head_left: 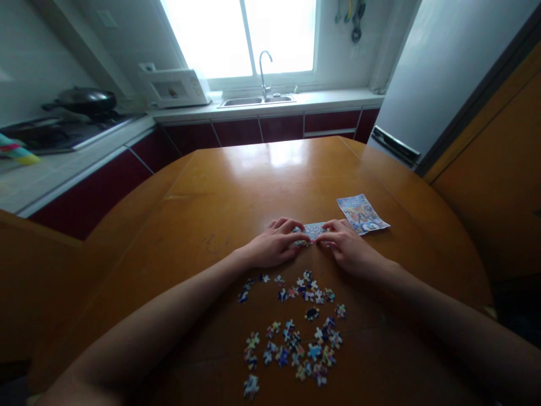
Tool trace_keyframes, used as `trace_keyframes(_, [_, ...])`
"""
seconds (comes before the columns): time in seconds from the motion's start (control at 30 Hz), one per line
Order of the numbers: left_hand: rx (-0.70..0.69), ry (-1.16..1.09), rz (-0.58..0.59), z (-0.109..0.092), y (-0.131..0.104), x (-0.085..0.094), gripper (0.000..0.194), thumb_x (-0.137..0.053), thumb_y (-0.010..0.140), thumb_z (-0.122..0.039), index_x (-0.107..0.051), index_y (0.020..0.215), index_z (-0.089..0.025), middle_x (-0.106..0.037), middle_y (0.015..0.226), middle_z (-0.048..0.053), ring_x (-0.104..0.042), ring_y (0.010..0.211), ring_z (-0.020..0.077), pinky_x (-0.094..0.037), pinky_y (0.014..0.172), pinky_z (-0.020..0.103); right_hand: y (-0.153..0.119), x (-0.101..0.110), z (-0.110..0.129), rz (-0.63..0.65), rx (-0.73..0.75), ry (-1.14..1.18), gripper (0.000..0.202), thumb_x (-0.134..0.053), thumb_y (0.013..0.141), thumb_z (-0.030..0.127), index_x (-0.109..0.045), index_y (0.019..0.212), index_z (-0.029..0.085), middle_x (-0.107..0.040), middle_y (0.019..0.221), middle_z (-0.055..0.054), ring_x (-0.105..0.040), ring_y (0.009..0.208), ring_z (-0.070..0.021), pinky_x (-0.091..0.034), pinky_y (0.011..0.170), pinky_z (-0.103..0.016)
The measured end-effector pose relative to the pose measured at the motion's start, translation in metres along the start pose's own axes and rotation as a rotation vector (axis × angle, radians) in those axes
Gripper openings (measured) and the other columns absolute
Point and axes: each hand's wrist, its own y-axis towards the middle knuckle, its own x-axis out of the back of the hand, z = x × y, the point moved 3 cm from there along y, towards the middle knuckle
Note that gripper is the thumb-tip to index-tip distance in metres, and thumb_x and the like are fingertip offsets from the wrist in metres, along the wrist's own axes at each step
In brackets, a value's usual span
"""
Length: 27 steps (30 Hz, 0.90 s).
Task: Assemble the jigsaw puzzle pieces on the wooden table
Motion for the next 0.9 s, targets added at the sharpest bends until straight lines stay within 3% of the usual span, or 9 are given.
trace_keyframes(0.67, [-0.003,-0.014,0.004,-0.0019,-0.0003,0.0027,0.035,-0.056,0.097,-0.032,-0.06,0.131,-0.037,-0.053,0.136,0.005,-0.044,0.127,0.0287,-0.036,0.112,0.052,0.0015,0.0018,0.0028,-0.011,0.018,0.008,0.029,-0.056,0.091,0.009,-0.077,0.104,0.024,-0.062,0.117,-0.012,-0.052,0.115,-0.0272,-0.05,0.101,-0.048])
trace_keyframes(0.9, [0.017,-0.031,0.003,-0.002,-0.0002,0.0032,0.042,-0.056,0.096,-0.033,-0.053,0.138,-0.033,-0.052,0.137,0.007,-0.045,0.127,0.0287,-0.036,0.112,0.051,0.0012,0.0021,0.0071,-0.034,0.029,0.03,0.029,-0.054,0.09,0.009,-0.073,0.107,0.022,-0.062,0.116,-0.012,-0.053,0.114,-0.0276,-0.049,0.1,-0.048])
